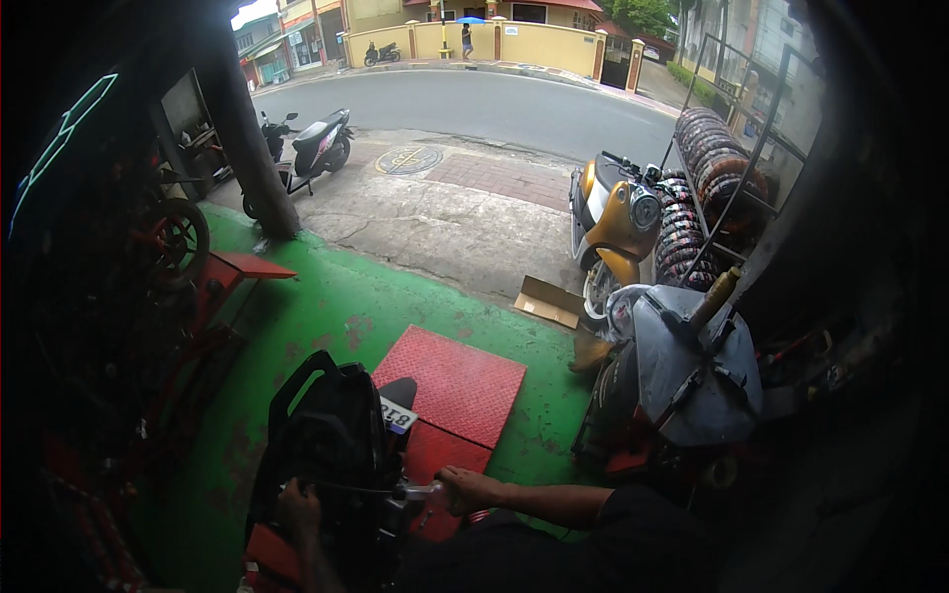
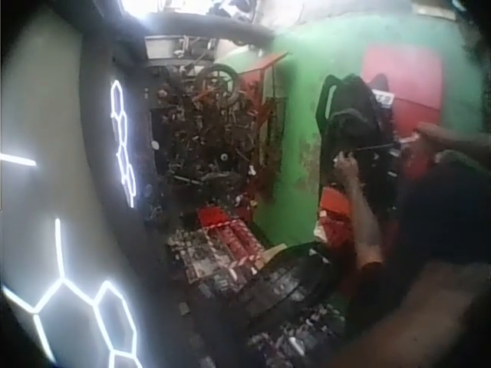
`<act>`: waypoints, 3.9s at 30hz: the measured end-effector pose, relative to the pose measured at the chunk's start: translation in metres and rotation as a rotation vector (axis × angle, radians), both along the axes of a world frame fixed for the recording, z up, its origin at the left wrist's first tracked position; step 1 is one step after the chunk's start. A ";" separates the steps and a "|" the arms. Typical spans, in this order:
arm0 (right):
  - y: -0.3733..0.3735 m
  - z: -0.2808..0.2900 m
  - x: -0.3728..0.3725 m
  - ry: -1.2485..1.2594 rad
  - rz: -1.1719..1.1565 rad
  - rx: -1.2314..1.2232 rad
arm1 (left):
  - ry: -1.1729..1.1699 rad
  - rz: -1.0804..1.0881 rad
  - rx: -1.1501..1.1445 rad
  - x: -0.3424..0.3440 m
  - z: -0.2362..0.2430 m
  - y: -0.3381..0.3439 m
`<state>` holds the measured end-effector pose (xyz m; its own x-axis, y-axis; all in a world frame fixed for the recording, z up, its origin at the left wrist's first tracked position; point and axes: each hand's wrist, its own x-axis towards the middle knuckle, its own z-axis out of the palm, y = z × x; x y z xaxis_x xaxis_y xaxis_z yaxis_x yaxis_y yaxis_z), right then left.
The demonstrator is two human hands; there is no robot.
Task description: Cleaning and repairing motorcycle engine components using a brush, tray, and spray cleaner.
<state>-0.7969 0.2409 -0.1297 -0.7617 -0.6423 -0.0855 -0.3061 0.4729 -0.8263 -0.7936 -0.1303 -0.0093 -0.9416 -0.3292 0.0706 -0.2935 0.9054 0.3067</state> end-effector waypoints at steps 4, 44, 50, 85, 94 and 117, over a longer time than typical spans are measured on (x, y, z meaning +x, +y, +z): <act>0.002 0.003 -0.007 -0.021 -0.003 0.056 | -0.004 0.014 -0.056 0.000 0.003 0.005; 0.008 -0.006 -0.013 -0.059 0.056 0.002 | -0.060 0.017 -0.085 -0.005 0.002 0.001; 0.008 0.009 -0.011 -0.115 0.055 0.024 | -0.047 0.006 -0.044 -0.006 0.000 -0.001; -0.011 0.028 -0.024 -0.026 0.070 0.040 | 0.074 -0.084 0.103 -0.008 -0.016 -0.022; -0.002 0.009 -0.037 -0.069 0.083 -0.033 | 0.018 -0.052 0.041 -0.006 -0.015 -0.021; 0.000 0.009 -0.013 0.058 -0.030 0.015 | -0.014 -0.007 0.063 -0.010 -0.004 -0.018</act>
<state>-0.8094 0.2407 -0.1209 -0.7848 -0.6178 -0.0501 -0.3383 0.4947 -0.8005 -0.8040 -0.1479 -0.0135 -0.9447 -0.3260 0.0365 -0.2921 0.8865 0.3589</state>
